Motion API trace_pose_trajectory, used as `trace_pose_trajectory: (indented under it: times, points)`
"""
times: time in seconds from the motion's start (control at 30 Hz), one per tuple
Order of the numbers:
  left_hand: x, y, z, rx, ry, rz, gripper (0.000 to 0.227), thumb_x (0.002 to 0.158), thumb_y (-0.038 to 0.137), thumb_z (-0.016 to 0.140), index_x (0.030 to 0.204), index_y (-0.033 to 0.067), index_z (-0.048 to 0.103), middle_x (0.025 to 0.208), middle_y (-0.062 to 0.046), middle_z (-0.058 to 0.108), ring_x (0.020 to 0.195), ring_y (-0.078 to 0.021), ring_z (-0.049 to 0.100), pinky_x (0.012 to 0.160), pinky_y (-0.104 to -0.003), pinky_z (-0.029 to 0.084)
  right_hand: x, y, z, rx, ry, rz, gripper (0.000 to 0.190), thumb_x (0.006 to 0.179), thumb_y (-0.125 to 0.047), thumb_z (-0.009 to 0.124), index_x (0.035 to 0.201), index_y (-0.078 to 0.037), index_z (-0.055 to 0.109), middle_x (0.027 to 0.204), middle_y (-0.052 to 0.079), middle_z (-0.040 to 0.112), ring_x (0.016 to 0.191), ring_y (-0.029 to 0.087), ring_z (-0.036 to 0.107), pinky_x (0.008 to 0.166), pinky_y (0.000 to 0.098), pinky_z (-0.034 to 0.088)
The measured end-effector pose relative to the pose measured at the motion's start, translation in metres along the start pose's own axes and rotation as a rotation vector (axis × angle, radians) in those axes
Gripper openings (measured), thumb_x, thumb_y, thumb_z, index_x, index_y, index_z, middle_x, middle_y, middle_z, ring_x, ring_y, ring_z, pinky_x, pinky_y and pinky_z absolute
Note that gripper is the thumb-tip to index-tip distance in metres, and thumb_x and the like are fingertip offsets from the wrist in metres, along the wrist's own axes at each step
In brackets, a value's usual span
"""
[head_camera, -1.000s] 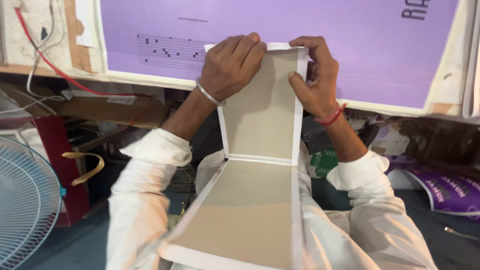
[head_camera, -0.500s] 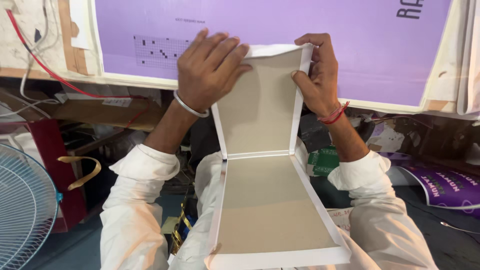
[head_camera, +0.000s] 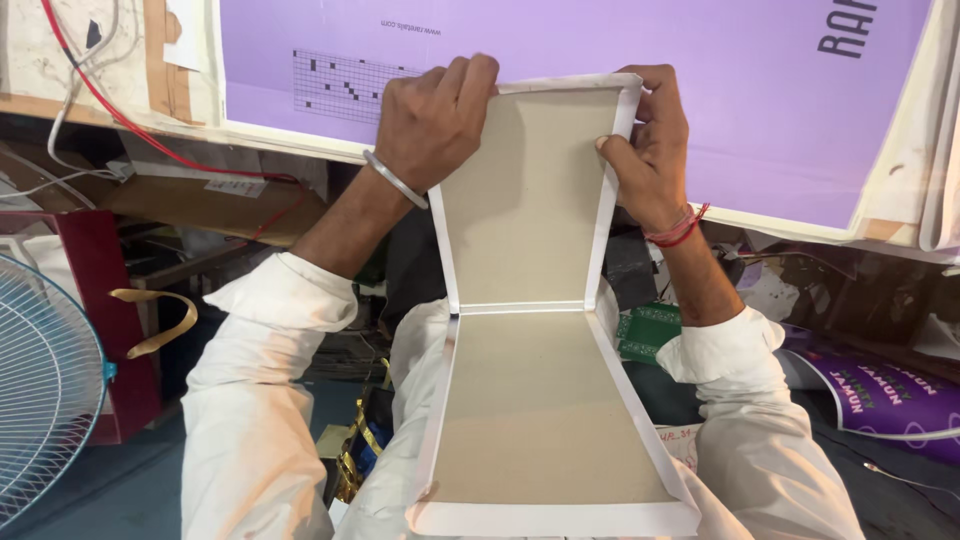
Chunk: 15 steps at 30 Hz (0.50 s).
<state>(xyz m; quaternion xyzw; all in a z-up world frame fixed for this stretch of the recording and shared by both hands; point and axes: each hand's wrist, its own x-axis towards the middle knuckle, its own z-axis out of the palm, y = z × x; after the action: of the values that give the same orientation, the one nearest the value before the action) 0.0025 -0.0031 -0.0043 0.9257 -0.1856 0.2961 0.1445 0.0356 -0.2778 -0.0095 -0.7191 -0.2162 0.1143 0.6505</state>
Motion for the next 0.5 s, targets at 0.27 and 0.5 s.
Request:
trace_pose_trajectory:
  times: [0.27,0.5]
  points:
    - [0.016,-0.002,0.004,-0.204,-0.115,-0.087,0.018,0.106,0.01,0.065,0.105,0.0033,0.049,0.073,-0.012,0.063,0.055,-0.0313,0.061,0.046,-0.04,0.043,0.039,-0.05,-0.012,-0.468,-0.143,-0.288,0.042,0.079,0.0,0.065,0.12,-0.001,0.056,0.107,0.016,0.059,0.098,0.023,0.06,0.082,0.0354,0.052]
    - [0.024,0.002,-0.013,-0.606,-0.082,-0.276,0.026,0.111,0.011,0.058,0.136,0.009,0.054,0.086,-0.011,0.071,0.077,-0.0314,0.074,0.067,-0.04,0.054,0.066,-0.058,0.009,-1.06,-0.144,-0.514,0.019,0.089,-0.018,0.085,0.105,-0.019,0.076,0.098,-0.003,0.069,0.097,0.023,0.062,0.073,0.0379,0.048]
